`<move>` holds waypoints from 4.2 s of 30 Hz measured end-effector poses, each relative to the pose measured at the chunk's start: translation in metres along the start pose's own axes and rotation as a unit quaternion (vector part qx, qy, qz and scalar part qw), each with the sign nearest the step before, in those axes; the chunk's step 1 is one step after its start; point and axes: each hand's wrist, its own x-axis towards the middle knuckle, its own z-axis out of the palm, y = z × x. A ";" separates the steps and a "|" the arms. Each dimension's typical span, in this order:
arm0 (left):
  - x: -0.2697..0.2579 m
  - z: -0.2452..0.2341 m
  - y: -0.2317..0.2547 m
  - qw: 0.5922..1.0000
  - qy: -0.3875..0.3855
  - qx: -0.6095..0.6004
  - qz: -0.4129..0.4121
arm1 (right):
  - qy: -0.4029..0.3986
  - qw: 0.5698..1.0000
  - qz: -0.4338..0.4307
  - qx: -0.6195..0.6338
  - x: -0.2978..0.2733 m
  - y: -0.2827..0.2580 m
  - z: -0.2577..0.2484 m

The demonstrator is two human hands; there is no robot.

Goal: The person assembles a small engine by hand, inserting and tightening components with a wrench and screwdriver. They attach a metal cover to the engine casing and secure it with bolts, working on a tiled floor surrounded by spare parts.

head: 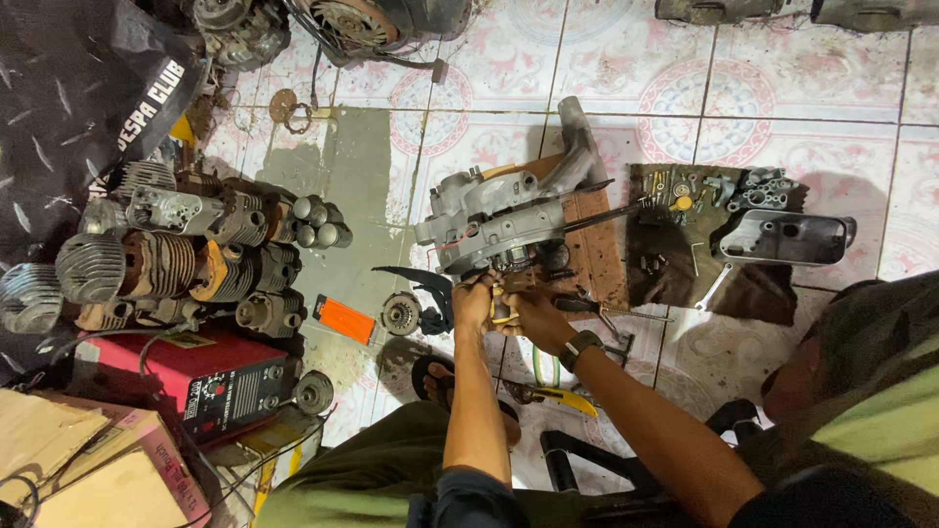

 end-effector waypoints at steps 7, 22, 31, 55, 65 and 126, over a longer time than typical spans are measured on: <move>0.002 -0.001 0.001 0.999 -0.034 0.025 0.018 | -0.014 0.998 0.002 -0.065 -0.020 -0.021 0.017; -0.030 -0.009 0.027 0.995 -0.048 0.083 -0.003 | -0.032 0.999 -0.022 -0.025 0.000 0.001 0.006; -0.002 -0.004 0.011 0.996 -0.036 0.076 0.000 | -0.009 1.000 -0.002 -0.011 -0.005 -0.004 0.009; 0.024 0.024 -0.018 0.961 0.056 -0.256 -0.086 | 0.013 0.994 -0.046 -0.096 0.000 0.000 0.004; 0.035 0.026 -0.032 0.970 0.045 -0.217 -0.097 | -0.003 0.996 -0.060 -0.071 -0.004 -0.001 0.004; -0.035 0.162 -0.028 0.923 -0.257 0.270 0.095 | 0.240 0.939 -0.084 -0.231 -0.039 0.026 -0.151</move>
